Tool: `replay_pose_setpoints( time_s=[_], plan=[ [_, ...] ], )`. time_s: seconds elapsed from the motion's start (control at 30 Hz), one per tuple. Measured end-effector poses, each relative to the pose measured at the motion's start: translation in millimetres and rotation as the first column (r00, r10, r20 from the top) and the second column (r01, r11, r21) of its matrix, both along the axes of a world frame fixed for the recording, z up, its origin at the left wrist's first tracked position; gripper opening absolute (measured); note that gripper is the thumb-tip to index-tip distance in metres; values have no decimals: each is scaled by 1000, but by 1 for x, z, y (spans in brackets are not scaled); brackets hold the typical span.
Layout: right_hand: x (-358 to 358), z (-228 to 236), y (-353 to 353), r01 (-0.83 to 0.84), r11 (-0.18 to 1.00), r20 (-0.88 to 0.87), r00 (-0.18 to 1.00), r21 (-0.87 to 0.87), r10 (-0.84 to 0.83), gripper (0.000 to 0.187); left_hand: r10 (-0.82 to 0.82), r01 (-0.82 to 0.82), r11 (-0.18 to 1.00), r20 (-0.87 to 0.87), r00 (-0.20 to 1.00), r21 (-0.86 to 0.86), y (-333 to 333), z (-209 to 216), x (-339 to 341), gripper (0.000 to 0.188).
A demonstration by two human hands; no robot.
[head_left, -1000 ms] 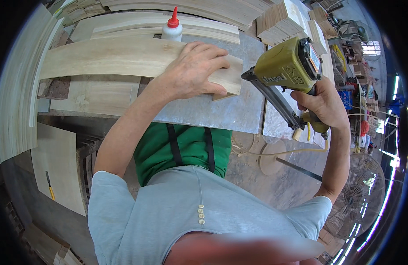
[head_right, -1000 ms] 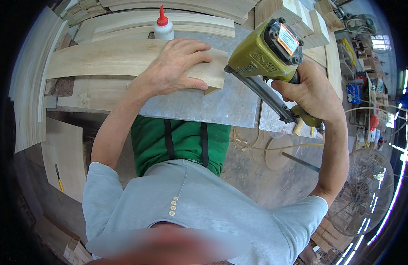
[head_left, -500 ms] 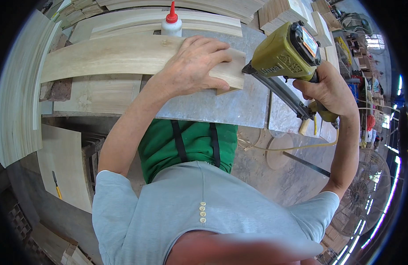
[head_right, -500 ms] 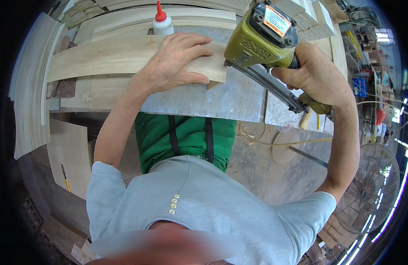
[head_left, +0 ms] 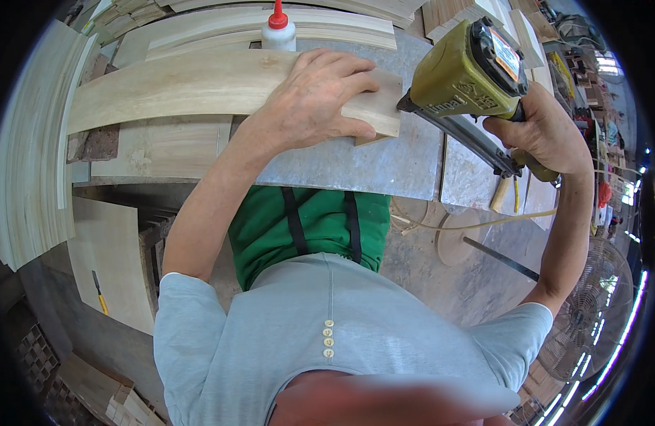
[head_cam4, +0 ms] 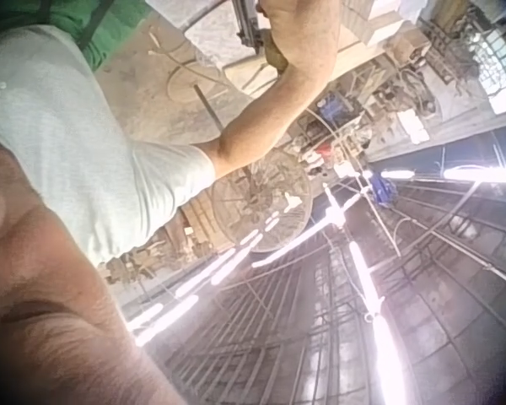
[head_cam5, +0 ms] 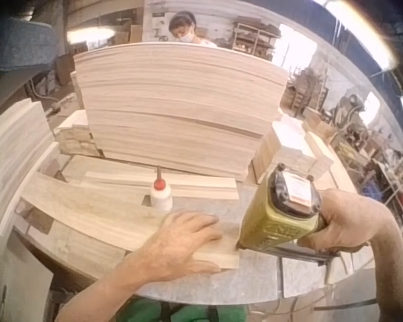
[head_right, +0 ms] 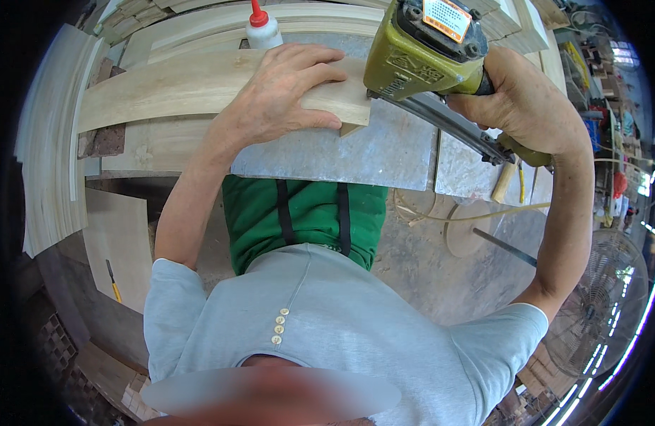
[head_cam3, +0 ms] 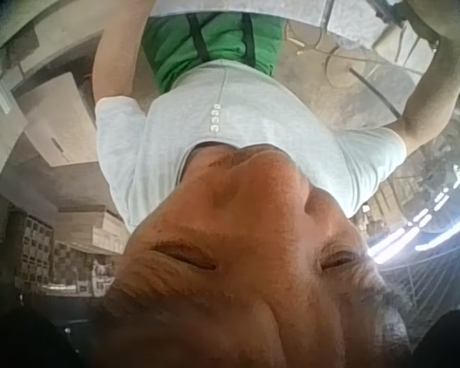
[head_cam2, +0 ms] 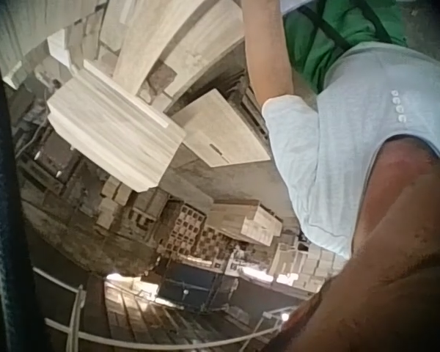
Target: Applying wood glue and using a pneumatic nail gun to assemble wooden blocks and planks into components.
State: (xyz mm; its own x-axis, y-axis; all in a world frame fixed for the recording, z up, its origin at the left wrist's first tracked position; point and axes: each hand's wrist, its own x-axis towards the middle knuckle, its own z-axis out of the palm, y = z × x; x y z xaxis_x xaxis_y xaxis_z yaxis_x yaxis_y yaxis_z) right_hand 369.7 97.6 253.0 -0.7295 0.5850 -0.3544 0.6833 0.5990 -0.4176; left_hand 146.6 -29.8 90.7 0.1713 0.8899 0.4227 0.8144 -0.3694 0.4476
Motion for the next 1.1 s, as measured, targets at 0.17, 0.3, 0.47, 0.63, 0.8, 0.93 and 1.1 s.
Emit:
replay_pose_setpoints(
  time_s=[0.17,0.3,0.47,0.63,0.8,0.93,1.1],
  plan=[
    [7,-1,0,36,999,-61,997,-40,-39,21,0,0,1000,-16,1000,-14,1,0,0,55],
    [45,-5,10,161,978,-166,969,-136,-183,21,4,-4,1000,-22,1000,-22,0,0,1,56],
    [83,-68,34,425,821,-364,748,-381,-555,28,29,-24,988,-27,999,150,-9,-2,1,49],
    [151,-165,72,567,590,-401,434,-575,-807,31,71,-86,996,372,926,25,-69,-3,25,35],
    [169,-217,88,404,374,-318,200,-835,-927,27,346,8,938,938,26,-346,-96,-50,21,29],
    [178,-251,105,355,370,-293,253,-859,-922,27,226,-183,948,958,-178,-258,-94,-50,11,27],
    [201,-262,100,579,442,-308,320,-685,-896,36,102,-346,919,963,-250,-188,-76,-44,5,29]
  ],
)
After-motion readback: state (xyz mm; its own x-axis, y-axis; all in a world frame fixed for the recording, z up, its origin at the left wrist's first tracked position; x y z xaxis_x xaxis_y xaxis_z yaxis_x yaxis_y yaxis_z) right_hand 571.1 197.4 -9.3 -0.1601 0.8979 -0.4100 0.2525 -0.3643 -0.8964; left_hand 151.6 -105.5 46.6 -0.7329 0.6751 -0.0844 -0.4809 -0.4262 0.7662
